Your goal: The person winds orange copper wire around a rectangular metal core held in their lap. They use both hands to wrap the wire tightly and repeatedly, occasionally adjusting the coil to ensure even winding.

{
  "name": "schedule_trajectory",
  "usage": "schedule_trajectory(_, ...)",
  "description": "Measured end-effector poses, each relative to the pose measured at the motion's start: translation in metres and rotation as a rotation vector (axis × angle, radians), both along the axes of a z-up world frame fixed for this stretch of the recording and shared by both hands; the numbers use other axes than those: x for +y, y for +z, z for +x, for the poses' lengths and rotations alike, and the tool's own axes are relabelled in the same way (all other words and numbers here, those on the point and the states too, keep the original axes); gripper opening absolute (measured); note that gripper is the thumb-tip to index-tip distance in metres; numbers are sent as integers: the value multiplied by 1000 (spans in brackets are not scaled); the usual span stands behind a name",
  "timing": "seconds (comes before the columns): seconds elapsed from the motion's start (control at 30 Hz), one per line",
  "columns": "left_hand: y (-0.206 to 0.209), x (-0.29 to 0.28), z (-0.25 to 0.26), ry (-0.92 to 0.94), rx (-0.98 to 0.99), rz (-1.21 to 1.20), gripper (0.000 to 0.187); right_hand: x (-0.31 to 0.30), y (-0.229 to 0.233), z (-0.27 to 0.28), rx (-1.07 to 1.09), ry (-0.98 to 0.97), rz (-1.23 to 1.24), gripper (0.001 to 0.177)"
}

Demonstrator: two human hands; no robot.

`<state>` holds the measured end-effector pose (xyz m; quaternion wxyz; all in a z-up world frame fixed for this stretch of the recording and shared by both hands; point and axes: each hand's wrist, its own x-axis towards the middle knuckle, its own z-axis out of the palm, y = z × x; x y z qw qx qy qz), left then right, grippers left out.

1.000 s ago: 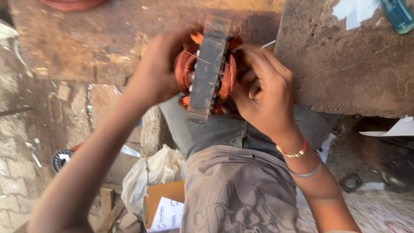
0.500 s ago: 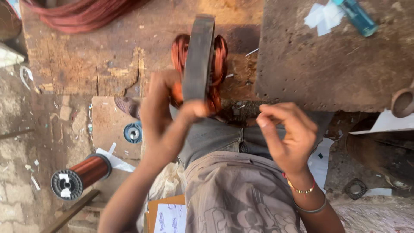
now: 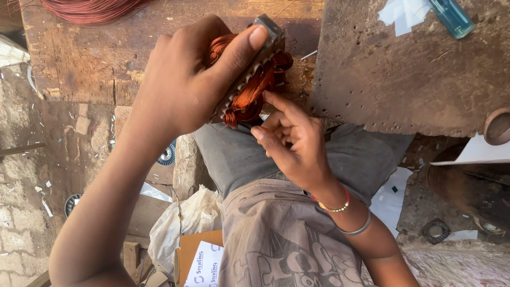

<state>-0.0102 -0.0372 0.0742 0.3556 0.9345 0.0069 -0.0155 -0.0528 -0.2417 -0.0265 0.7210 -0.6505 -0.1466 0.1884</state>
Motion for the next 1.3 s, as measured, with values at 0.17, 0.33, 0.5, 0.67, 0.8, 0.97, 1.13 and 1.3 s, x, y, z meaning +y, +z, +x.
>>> schedule_trajectory(0.17, -6, -3, -4, -24, -109, -41, 56, 3, -1, -2, 178, -24, 193, 58)
schedule_trajectory(0.33, -9, -2, -4, -99, -221, -166, 50, -9, 6, 6, -335, 17, -22, 34)
schedule_trajectory(0.5, -13, -3, -6, 7, -156, -228, 47, -15, 18, 30, -686, -124, -451, 11)
schedule_trajectory(0.67, -27, 25, 10, -165, -109, -746, 23, -3, 10, 35, -905, -97, -540, 13)
schedule_trajectory(0.8, -37, 52, 25, -241, 150, -332, 16, -2, 0, 35, -1022, -118, -562, 9)
schedule_trajectory(0.97, -49, 62, 40, -333, 430, -490, 13, 1, -10, 36, -1103, -131, -544, 9)
schedule_trajectory(1.13, -57, 59, 42, -312, 417, -438, 31, 1, -14, 38, -1074, -145, -553, 13)
schedule_trajectory(1.3, -64, 56, 41, -271, 381, -399, 28, 1, -9, 39, -1020, -108, -581, 11)
